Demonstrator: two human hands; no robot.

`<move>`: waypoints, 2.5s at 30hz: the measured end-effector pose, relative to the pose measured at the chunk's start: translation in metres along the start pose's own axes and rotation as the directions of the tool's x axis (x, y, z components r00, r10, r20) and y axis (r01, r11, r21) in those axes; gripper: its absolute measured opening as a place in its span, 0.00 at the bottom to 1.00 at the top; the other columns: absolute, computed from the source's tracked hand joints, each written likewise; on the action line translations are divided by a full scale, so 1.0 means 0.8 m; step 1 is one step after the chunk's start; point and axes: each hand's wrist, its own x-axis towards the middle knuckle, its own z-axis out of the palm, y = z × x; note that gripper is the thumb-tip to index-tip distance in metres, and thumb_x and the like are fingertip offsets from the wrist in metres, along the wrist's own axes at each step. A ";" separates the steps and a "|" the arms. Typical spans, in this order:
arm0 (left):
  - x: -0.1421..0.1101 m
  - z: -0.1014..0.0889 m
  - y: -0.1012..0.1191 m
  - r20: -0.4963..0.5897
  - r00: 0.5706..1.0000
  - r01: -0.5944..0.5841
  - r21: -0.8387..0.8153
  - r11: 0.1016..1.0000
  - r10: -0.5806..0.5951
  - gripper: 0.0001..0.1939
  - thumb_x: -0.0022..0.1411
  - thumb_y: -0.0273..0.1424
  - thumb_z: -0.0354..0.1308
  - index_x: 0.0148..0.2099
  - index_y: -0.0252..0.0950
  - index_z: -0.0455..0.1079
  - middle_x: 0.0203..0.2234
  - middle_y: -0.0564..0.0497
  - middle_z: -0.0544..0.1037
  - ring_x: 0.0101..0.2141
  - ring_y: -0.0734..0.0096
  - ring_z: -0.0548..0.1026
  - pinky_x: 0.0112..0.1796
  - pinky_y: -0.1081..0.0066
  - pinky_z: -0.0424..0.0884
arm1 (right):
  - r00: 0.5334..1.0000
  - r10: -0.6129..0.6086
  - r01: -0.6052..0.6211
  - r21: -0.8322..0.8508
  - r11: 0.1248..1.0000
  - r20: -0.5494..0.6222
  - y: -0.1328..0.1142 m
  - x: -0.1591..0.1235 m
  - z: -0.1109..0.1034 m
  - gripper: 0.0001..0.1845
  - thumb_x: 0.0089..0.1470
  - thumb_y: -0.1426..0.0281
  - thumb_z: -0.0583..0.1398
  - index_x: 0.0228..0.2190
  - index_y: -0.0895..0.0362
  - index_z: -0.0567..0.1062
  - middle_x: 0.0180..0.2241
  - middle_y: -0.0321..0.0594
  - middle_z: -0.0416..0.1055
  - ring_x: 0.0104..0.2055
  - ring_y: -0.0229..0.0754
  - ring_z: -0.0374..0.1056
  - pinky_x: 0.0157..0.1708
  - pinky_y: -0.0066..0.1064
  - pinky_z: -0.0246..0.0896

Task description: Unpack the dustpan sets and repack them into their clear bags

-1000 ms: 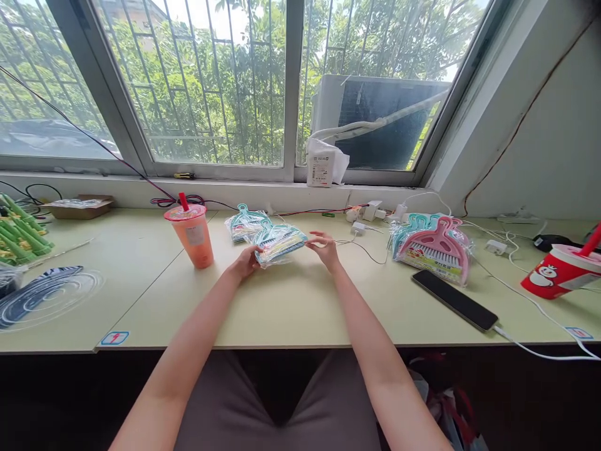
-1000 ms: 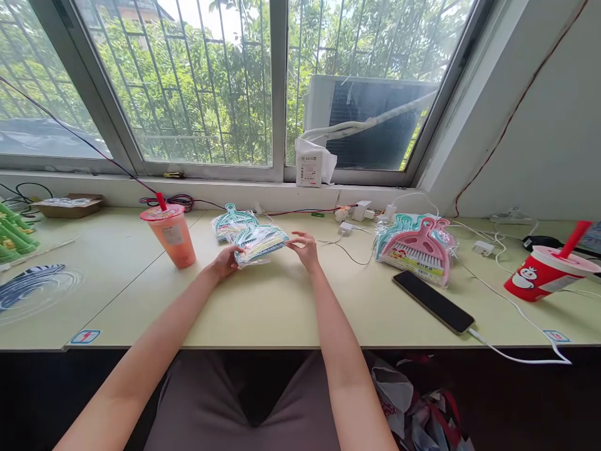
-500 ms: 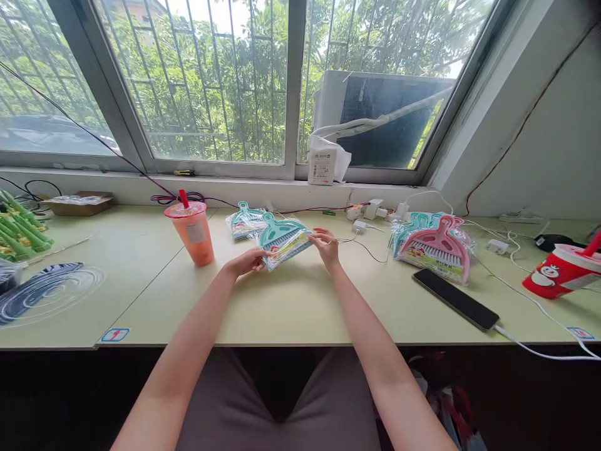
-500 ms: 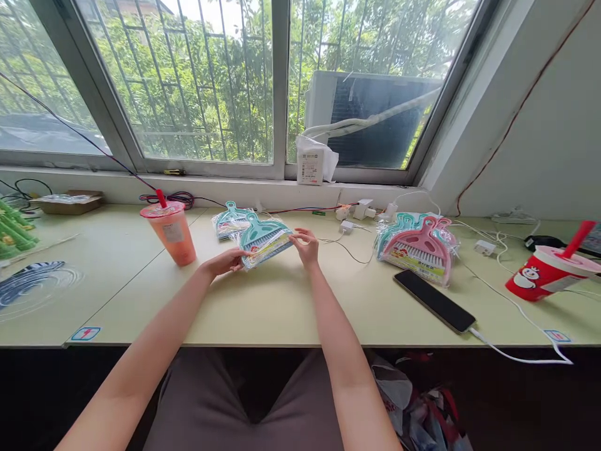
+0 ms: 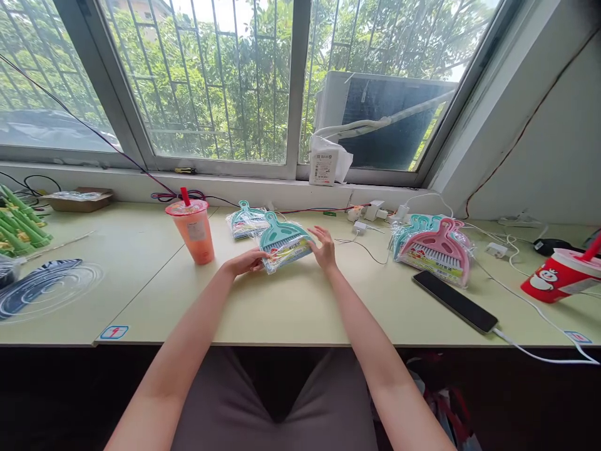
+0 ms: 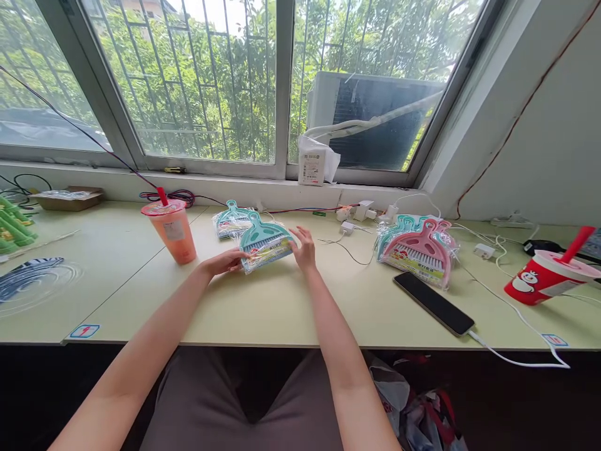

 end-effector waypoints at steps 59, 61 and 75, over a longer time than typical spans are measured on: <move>0.022 0.055 -0.003 -0.550 0.790 -0.234 0.138 0.962 0.271 0.43 0.67 0.25 0.50 0.76 0.54 0.37 0.67 0.40 0.63 0.20 0.83 0.74 0.26 0.70 0.79 | 0.854 0.509 -0.519 0.242 0.820 0.106 -0.012 0.000 0.021 0.18 0.54 0.72 0.60 0.48 0.55 0.73 0.40 0.41 0.80 0.40 0.42 0.76 0.44 0.34 0.72; 0.024 0.049 -0.005 -0.575 0.770 -0.217 0.174 0.960 0.278 0.46 0.65 0.25 0.50 0.77 0.53 0.33 0.63 0.39 0.67 0.20 0.81 0.74 0.26 0.70 0.78 | 0.826 0.531 -0.563 0.297 0.771 0.187 -0.014 0.000 0.020 0.19 0.57 0.69 0.59 0.51 0.55 0.70 0.45 0.43 0.78 0.42 0.42 0.76 0.42 0.34 0.73; 0.031 0.048 -0.016 -0.457 0.796 -0.249 0.350 0.903 0.397 0.43 0.64 0.39 0.57 0.75 0.41 0.42 0.56 0.40 0.74 0.45 0.58 0.79 0.26 0.72 0.77 | 0.885 0.388 -0.446 0.228 0.866 0.257 0.016 0.000 0.018 0.42 0.35 0.60 0.76 0.53 0.53 0.73 0.48 0.45 0.78 0.51 0.53 0.74 0.53 0.48 0.71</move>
